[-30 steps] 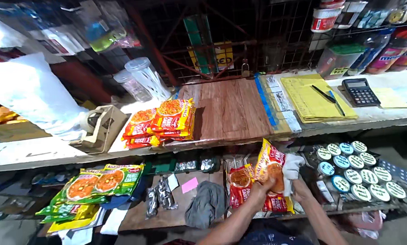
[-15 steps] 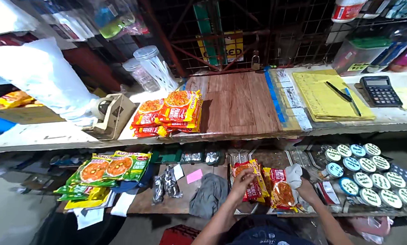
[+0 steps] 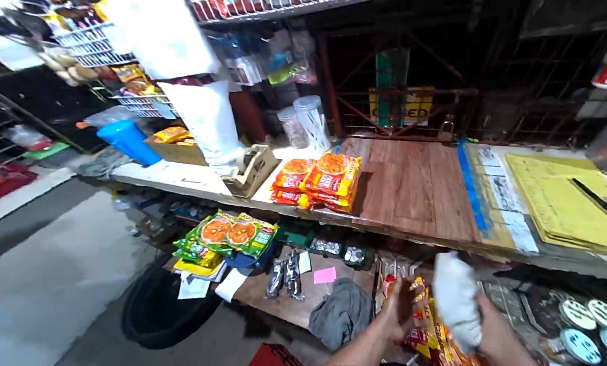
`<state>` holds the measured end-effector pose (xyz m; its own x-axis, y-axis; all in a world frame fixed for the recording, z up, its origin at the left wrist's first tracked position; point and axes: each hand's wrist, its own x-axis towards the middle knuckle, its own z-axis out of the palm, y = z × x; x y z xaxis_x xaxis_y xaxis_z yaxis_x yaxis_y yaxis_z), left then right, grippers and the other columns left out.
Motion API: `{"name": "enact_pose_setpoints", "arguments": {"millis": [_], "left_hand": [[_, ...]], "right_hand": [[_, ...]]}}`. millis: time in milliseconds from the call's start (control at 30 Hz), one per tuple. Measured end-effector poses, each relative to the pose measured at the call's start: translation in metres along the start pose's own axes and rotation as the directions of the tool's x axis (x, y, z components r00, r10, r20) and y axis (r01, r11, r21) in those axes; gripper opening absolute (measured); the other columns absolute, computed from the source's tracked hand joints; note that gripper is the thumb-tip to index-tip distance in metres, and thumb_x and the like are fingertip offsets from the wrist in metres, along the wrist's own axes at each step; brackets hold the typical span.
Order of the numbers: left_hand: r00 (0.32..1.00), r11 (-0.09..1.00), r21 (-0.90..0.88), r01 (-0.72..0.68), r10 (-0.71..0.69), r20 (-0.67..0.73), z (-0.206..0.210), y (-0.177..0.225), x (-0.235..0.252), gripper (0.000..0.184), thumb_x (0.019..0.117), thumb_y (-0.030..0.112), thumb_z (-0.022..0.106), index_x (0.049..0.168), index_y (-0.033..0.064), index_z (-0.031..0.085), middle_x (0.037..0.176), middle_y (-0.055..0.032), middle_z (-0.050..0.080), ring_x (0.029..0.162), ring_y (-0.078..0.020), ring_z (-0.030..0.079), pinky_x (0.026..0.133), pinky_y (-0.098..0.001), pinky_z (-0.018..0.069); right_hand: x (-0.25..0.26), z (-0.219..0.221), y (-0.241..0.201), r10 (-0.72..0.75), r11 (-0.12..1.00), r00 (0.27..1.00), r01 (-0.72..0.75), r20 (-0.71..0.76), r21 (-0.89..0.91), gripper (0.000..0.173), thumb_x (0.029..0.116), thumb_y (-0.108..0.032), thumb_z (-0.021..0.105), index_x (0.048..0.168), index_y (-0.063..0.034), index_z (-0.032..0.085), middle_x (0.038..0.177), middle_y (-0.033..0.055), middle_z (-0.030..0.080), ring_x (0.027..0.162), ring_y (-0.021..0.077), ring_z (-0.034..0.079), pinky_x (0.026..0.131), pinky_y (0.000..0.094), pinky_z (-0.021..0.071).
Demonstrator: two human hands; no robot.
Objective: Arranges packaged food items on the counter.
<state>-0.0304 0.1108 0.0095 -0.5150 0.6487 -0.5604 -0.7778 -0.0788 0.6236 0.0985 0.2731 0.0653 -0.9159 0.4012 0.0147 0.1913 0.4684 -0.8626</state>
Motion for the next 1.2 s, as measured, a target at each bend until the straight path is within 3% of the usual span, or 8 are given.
{"name": "enact_pose_setpoints", "arguments": {"millis": [133, 233, 400, 567, 633, 733, 900, 1200], "left_hand": [[0.868, 0.893, -0.02, -0.449, 0.431, -0.247, 0.015, 0.003, 0.015, 0.041, 0.1126, 0.012, 0.027, 0.138, -0.0162, 0.042, 0.128, -0.0222, 0.059, 0.11, -0.0088, 0.057, 0.098, -0.0231, 0.0456], [0.921, 0.905, -0.188, -0.381, 0.39, 0.011, 0.005, 0.025, 0.015, 0.047, 0.1122, 0.025, 0.016, 0.121, 0.0056, 0.058, 0.1, 0.0019, 0.073, 0.092, 0.0004, 0.068, 0.085, -0.0211, 0.0557], [0.91, 0.923, -0.082, -0.376, 0.385, 0.158, 0.013, 0.058, -0.018, 0.04, 0.1119, 0.019, 0.022, 0.12, 0.0058, 0.059, 0.1, 0.0015, 0.073, 0.095, -0.002, 0.068, 0.09, -0.0234, 0.0553], [0.864, 0.86, 0.162, -0.485, 0.499, -0.063, 0.02, 0.088, -0.068, 0.045, 0.1124, 0.026, 0.027, 0.136, -0.0049, 0.049, 0.113, -0.0084, 0.069, 0.104, -0.008, 0.066, 0.096, -0.0308, 0.0545], [0.838, 0.843, 0.007, -0.538, 0.536, -0.103, 0.01, 0.098, -0.073, 0.051, 0.1131, 0.031, 0.018, 0.14, -0.0022, 0.046, 0.118, -0.0096, 0.067, 0.109, -0.0115, 0.065, 0.098, -0.0333, 0.0534], [0.777, 0.775, -0.075, -0.628, 0.617, -0.126, -0.009, 0.108, -0.084, 0.044, 0.112, 0.029, 0.022, 0.135, 0.0014, 0.047, 0.112, -0.0065, 0.068, 0.104, -0.012, 0.067, 0.095, -0.0333, 0.0558], [0.661, 0.667, 0.245, -0.704, 0.741, -0.119, -0.054, 0.121, -0.097, 0.077, 0.0848, 0.013, 0.074, 0.145, -0.0077, 0.03, 0.13, -0.0118, 0.059, 0.115, -0.0095, 0.061, 0.101, -0.0288, 0.0521], [0.636, 0.646, 0.161, -0.746, 0.763, -0.115, -0.068, 0.146, -0.126, 0.029, 0.0959, 0.008, 0.055, 0.124, 0.0014, 0.055, 0.097, 0.0007, 0.072, 0.086, -0.0051, 0.07, 0.082, -0.0256, 0.0596]], "right_hand": [[0.028, 0.006, 0.013, -0.209, 0.973, 0.896, 0.231, 0.391, -0.01, 0.094, 0.0716, -0.021, 0.083, 0.153, 0.0018, 0.042, 0.159, 0.0238, 0.038, 0.148, 0.0387, 0.036, 0.121, 0.0541, 0.0322], [0.03, 0.003, 0.015, -0.234, 0.966, 0.943, 0.198, 0.237, 0.165, 0.068, 0.0871, -0.02, 0.07, 0.148, 0.0018, 0.049, 0.151, 0.0174, 0.051, 0.14, 0.0221, 0.05, 0.116, 0.0386, 0.043], [0.049, 0.037, -0.001, -0.037, 0.94, 0.999, 0.024, 0.032, 0.34, 0.067, 0.0943, -0.033, 0.058, 0.146, 0.0086, 0.046, 0.142, 0.0217, 0.057, 0.129, 0.0182, 0.058, 0.107, 0.0333, 0.0478], [0.06, 0.078, -0.038, -0.197, 0.937, 0.976, 0.159, 0.093, 0.312, 0.113, 0.0667, -0.042, 0.086, 0.155, 0.0047, 0.033, 0.152, 0.0201, 0.049, 0.138, 0.0199, 0.051, 0.113, 0.036, 0.0441], [0.067, 0.094, -0.044, -0.406, 0.908, 0.912, 0.397, 0.051, 0.131, 0.092, 0.0758, -0.044, 0.082, 0.146, 0.0046, 0.049, 0.144, 0.0216, 0.056, 0.132, 0.0288, 0.057, 0.109, 0.0459, 0.0483], [0.084, 0.108, -0.061, -0.574, 0.816, 0.819, 0.572, 0.006, 0.077, 0.031, 0.0897, -0.013, 0.064, 0.116, -0.0006, 0.074, 0.113, 0.0117, 0.075, 0.103, 0.016, 0.073, 0.091, 0.0343, 0.0592], [0.116, 0.076, -0.108, -0.382, 0.87, 0.875, 0.232, 0.297, 0.434, 0.029, 0.104, -0.018, 0.045, 0.106, -0.0009, 0.068, 0.091, -0.0026, 0.068, 0.081, -0.0013, 0.063, 0.078, 0.0217, 0.0552], [0.14, 0.063, -0.141, -0.189, 0.552, 0.924, -0.179, 0.331, 0.815, 0.035, 0.1106, -0.027, 0.031, 0.114, -0.0109, 0.063, 0.091, -0.0017, 0.075, 0.082, 0.0072, 0.072, 0.076, 0.0287, 0.0627]]}}
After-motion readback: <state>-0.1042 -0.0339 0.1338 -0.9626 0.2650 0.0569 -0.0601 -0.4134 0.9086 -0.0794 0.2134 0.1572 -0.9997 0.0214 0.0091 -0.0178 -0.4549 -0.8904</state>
